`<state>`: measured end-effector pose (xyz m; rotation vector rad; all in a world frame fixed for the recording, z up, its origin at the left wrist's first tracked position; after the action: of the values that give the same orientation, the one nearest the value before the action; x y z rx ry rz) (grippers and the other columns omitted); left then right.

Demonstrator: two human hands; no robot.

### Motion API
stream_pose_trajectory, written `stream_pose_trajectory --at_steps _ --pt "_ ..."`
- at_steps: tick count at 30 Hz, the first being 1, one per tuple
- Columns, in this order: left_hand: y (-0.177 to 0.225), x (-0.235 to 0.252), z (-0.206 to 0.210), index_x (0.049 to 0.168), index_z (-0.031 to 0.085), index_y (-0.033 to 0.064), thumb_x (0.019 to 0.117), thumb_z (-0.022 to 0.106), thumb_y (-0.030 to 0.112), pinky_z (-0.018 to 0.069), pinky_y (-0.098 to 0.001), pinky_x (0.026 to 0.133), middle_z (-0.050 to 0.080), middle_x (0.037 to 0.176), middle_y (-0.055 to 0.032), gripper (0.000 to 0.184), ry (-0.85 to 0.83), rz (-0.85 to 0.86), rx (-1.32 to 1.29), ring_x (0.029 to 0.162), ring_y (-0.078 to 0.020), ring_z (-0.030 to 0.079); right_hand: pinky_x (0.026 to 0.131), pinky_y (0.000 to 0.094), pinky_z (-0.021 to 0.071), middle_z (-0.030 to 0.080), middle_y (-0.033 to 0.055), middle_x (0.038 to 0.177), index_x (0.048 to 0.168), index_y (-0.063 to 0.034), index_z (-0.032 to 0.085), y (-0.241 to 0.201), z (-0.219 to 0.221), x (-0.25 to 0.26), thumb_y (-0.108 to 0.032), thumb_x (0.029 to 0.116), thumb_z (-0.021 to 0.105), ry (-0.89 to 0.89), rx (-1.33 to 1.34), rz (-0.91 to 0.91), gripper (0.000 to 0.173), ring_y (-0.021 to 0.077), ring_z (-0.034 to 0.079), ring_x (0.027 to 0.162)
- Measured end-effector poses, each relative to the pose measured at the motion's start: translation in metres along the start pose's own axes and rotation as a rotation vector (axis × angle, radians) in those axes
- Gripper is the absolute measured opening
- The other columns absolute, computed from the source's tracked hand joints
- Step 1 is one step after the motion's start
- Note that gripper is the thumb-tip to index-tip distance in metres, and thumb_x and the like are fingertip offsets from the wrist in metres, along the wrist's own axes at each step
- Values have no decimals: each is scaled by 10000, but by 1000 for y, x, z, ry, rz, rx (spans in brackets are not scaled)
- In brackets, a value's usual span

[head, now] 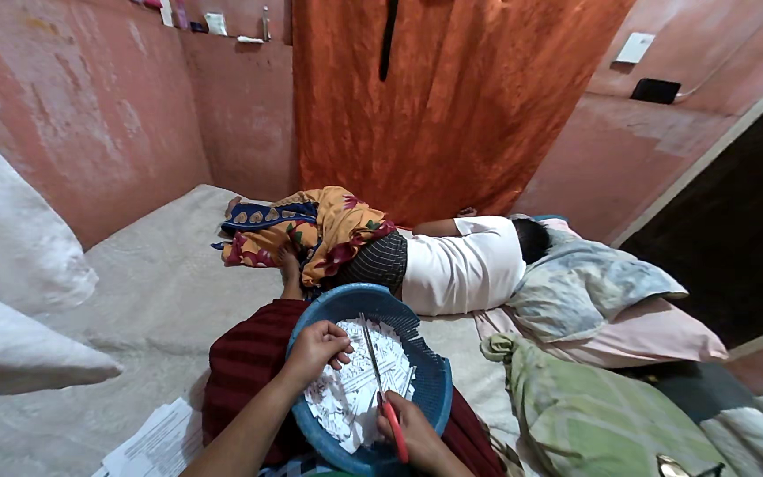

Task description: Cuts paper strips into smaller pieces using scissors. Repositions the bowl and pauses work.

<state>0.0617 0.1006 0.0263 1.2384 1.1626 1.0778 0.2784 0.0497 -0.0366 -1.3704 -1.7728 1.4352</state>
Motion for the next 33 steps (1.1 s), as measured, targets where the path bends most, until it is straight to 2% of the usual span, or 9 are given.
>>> stream_pose_trajectory --at_steps 4,10,12,17,23,25,28,31,33 --pt "0 0 2 1049 598 -24 979 648 24 597 -269 620 728 798 -67 99 -11 -4 0 645 -130 709 654 328 493 567 5 777 1034 -40 598 0 0 2 -437 866 694 -35 -77 17 442 102 560 678" --pt "0 -1 2 1014 592 2 987 653 47 585 -247 620 715 773 -38 81 -27 1 41 627 -99 691 660 336 530 591 31 755 1004 -17 606 5 2 1 -371 973 622 -6 -51 -32 356 122 596 662" --pt "0 -1 2 1032 585 -1 1007 617 43 590 -254 638 719 790 -44 60 -21 1 35 644 -101 697 657 322 531 583 16 746 991 -28 593 2 1 1 -342 952 630 -3 -7 -22 319 107 594 656" --pt "-1 0 2 1089 590 -33 1021 574 21 608 -288 682 724 845 -71 89 -51 -7 10 703 -134 718 674 355 507 590 24 794 1053 -28 604 1 1 3 -452 864 702 -56 -89 24 475 124 581 696" --pt "-1 1 4 1080 584 -30 1030 583 56 612 -293 697 728 854 -80 100 -82 -25 104 706 -134 723 670 354 545 612 48 766 1003 -11 617 2 2 0 -384 983 617 15 -67 -14 374 141 618 668" --pt "-5 2 7 1206 597 -55 1052 534 83 603 -363 849 716 1027 -145 216 -196 6 390 881 -196 732 658 338 547 610 30 746 978 -18 609 2 1 0 -354 974 608 61 -10 -38 336 126 619 655" --pt "-20 4 20 1386 592 8 1042 574 146 426 -550 1115 606 1354 -255 371 -467 70 884 1288 -394 573 631 303 545 600 -5 721 963 -45 593 2 2 -1 -314 934 627 101 88 -39 272 96 611 633" --pt "-36 1 30 1348 665 102 1036 592 205 336 -624 1158 452 1540 -253 337 -592 72 1178 1456 -461 370 661 297 550 609 -5 769 1013 -36 596 1 0 -3 -329 911 627 96 106 -39 311 91 620 675" --pt "-38 0 32 1314 684 91 1045 568 190 346 -639 1134 454 1553 -218 309 -637 89 1263 1457 -456 366 678 292 557 620 2 805 1047 -23 593 2 0 -3 -358 907 617 98 116 -51 363 87 628 696"
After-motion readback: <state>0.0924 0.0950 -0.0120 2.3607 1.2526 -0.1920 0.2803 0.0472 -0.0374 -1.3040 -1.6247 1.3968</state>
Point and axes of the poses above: each hand's wrist, its own x-axis towards the middle knuckle, its own z-axis out of the palm, y = z × x, the point moved 2 cm from there along x, towards the middle knuckle
